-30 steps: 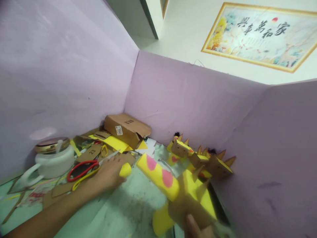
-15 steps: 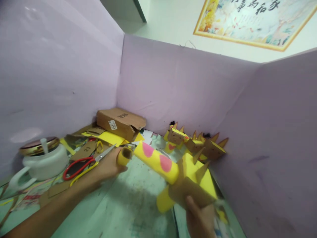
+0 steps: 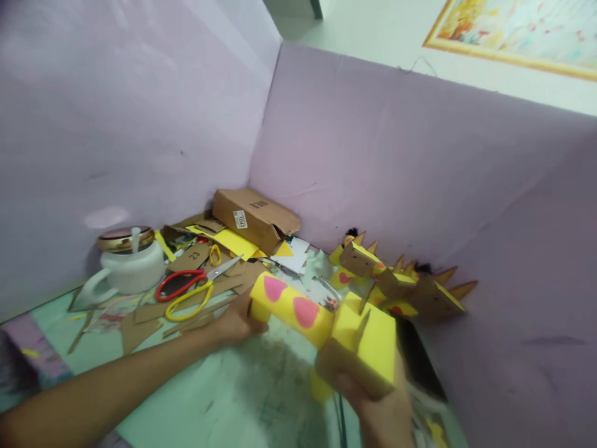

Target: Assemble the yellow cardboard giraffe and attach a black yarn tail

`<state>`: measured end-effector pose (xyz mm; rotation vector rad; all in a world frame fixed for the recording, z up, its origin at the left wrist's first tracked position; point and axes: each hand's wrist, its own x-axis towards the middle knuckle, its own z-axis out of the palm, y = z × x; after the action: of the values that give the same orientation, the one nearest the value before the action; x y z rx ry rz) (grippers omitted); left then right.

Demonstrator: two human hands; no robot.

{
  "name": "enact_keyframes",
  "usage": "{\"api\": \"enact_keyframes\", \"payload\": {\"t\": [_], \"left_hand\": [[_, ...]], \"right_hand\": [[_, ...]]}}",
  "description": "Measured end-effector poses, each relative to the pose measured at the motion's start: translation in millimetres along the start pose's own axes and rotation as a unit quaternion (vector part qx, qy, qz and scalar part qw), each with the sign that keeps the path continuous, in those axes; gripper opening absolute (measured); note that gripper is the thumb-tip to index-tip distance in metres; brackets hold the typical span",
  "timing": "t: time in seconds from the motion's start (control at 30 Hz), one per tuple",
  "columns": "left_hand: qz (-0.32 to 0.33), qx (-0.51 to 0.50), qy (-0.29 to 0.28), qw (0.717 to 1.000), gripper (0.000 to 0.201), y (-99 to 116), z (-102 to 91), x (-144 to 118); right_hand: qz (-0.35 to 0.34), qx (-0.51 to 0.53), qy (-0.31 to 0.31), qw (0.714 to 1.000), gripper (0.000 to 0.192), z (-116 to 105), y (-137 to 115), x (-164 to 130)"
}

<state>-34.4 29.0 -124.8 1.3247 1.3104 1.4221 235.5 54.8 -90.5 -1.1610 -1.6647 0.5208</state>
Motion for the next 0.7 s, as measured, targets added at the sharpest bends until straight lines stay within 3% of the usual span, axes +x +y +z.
{"api": "enact_keyframes", "payload": {"t": [0.13, 0.27, 0.43, 0.7], "left_hand": [[0.005, -0.015, -0.002, 1.000, 0.056, -2.3, 0.3, -1.4], [0.016, -0.026, -0.010, 0.999, 0.058, 0.3, -0.6, -3.8], [0.017, -0.041, -0.018, 0.999, 0.055, 3.0, -0.8, -5.6], [0.032, -0.058, -0.023, 0.998, 0.056, -0.4, 0.6, -3.5]], "right_hand": [[0.037, -0.094, -0.039, 0.994, 0.055, -10.3, 3.1, 2.3], [0.018, -0.099, -0.054, 0.993, 0.055, -15.7, 4.4, 2.2], [0.045, -0.107, -0.056, 0.992, 0.055, -14.7, 1.4, 1.4], [0.040, 0.024, -0.032, 0.998, 0.080, -6.7, -34.3, -6.9]]}}
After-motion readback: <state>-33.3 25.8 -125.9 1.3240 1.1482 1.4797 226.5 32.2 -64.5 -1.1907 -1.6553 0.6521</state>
